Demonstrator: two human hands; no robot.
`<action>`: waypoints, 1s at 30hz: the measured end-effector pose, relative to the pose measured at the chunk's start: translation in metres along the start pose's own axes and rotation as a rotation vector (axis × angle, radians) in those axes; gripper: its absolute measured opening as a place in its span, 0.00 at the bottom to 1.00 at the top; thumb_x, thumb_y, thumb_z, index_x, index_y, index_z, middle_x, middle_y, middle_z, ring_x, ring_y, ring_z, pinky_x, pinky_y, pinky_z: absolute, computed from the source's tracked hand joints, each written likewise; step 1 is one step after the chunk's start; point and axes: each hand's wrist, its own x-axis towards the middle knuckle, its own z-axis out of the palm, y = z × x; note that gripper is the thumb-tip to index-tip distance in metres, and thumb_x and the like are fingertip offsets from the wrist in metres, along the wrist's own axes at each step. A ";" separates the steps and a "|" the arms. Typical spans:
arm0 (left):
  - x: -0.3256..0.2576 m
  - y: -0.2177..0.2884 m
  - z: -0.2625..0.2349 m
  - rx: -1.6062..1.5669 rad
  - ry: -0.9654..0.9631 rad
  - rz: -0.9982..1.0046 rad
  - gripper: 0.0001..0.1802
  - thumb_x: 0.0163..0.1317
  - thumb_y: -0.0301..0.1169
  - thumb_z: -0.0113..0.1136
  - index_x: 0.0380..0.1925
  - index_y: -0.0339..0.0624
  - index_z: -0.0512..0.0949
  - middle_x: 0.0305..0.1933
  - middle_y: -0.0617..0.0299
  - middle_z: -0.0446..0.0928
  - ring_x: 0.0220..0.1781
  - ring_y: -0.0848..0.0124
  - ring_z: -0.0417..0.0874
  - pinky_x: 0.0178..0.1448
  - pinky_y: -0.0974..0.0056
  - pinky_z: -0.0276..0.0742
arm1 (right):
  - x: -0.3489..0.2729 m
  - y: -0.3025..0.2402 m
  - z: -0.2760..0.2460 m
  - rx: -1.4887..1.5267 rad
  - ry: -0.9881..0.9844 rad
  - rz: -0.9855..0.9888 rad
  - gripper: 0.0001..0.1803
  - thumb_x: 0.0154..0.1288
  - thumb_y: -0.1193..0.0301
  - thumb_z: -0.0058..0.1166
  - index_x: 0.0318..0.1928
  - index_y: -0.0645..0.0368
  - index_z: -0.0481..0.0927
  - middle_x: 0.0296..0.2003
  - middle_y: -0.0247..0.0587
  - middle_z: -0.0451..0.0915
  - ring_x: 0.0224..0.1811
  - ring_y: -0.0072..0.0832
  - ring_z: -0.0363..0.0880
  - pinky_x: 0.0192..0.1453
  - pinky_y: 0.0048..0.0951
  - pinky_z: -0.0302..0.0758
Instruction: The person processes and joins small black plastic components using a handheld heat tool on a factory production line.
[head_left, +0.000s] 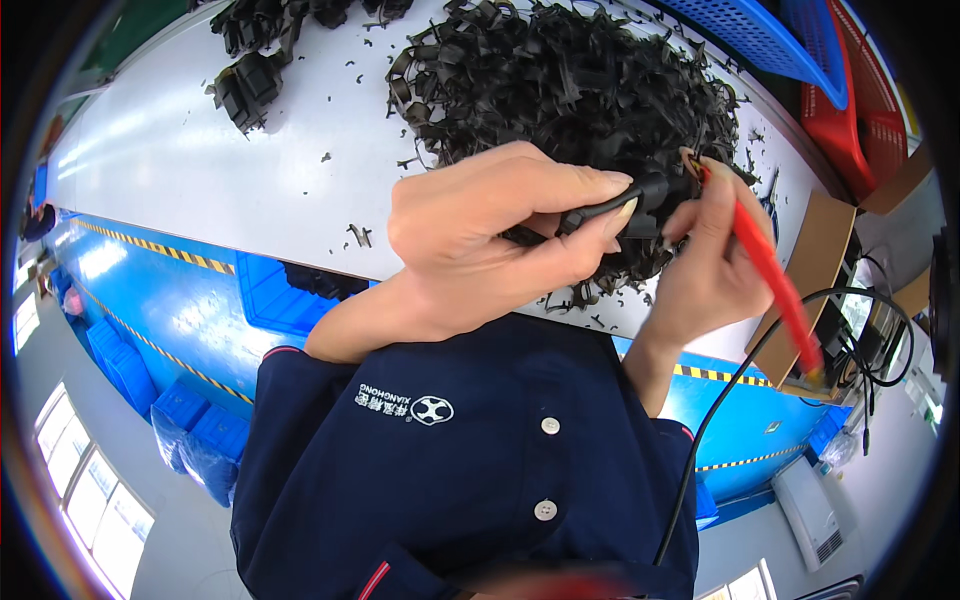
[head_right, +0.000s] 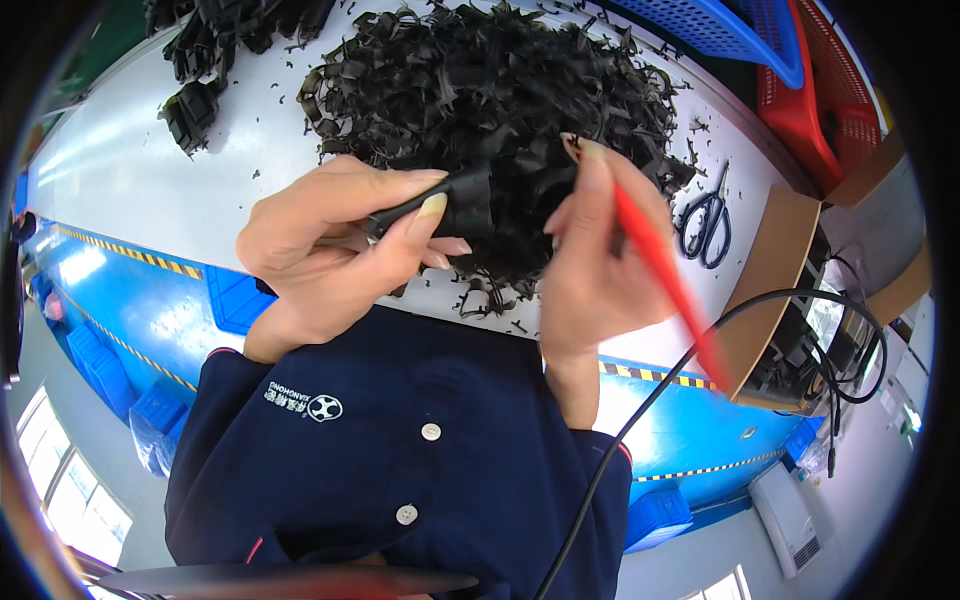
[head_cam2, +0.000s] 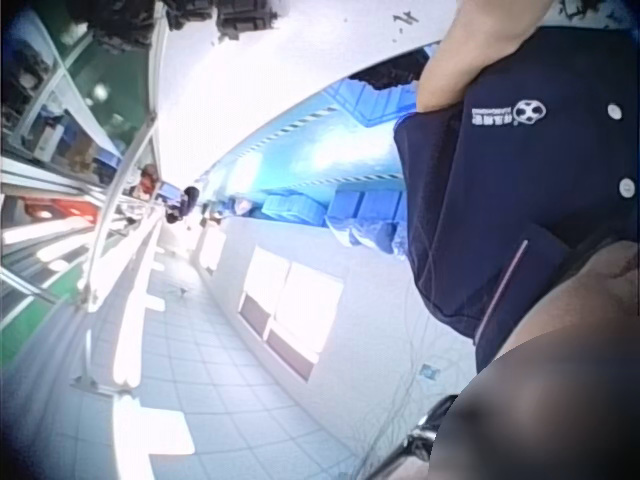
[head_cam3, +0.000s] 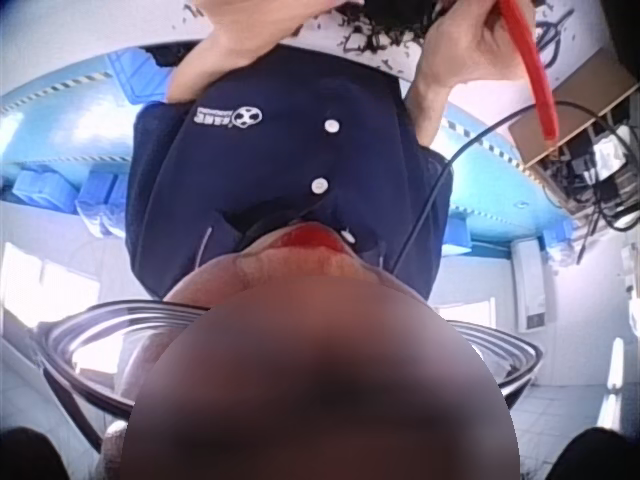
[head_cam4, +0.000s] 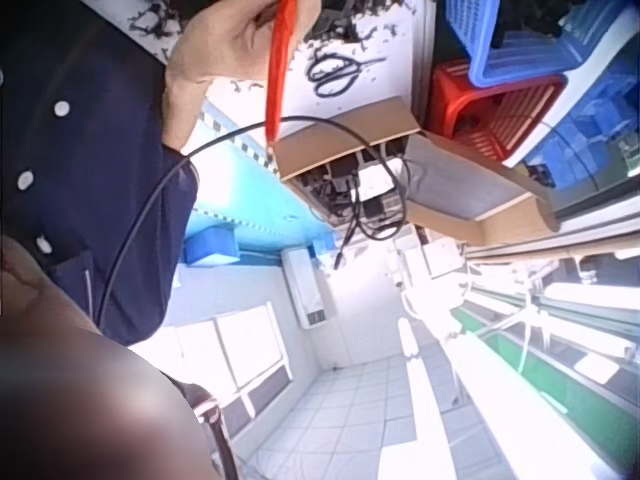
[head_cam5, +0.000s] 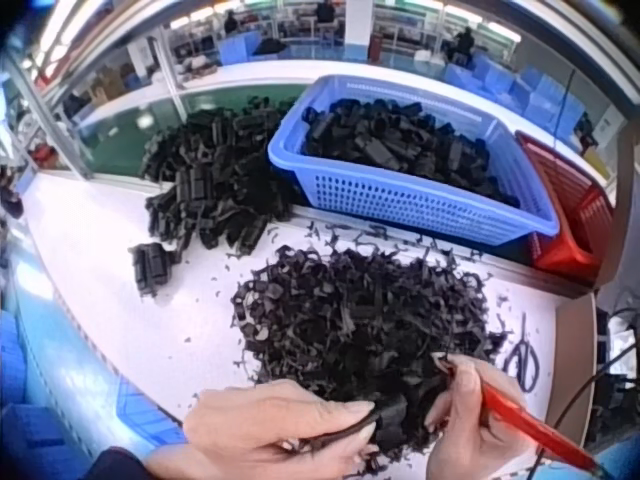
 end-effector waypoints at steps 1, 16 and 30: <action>0.005 -0.003 -0.001 -0.070 0.017 0.052 0.13 0.41 0.17 0.64 0.31 0.35 0.78 0.21 0.60 0.75 0.19 0.81 0.75 0.19 0.80 0.67 | 0.006 -0.002 -0.009 0.185 -0.060 0.146 0.10 0.59 0.74 0.48 0.34 0.73 0.74 0.28 0.52 0.78 0.12 0.17 0.66 0.14 0.13 0.59; 0.008 -0.002 -0.010 -0.058 -0.195 0.146 0.16 0.43 0.12 0.59 0.37 0.28 0.75 0.35 0.49 0.74 0.28 0.73 0.77 0.27 0.77 0.73 | -0.002 -0.012 -0.022 0.684 -0.316 0.346 0.13 0.62 0.69 0.43 0.32 0.70 0.74 0.27 0.50 0.77 0.07 0.19 0.65 0.08 0.14 0.52; 0.007 0.004 -0.012 -0.076 -0.221 0.121 0.18 0.42 0.12 0.60 0.37 0.28 0.74 0.28 0.53 0.75 0.24 0.76 0.76 0.24 0.78 0.70 | 0.008 0.005 -0.001 0.025 -0.010 -0.057 0.05 0.55 0.81 0.52 0.33 0.72 0.76 0.21 0.40 0.76 0.13 0.14 0.66 0.17 0.11 0.60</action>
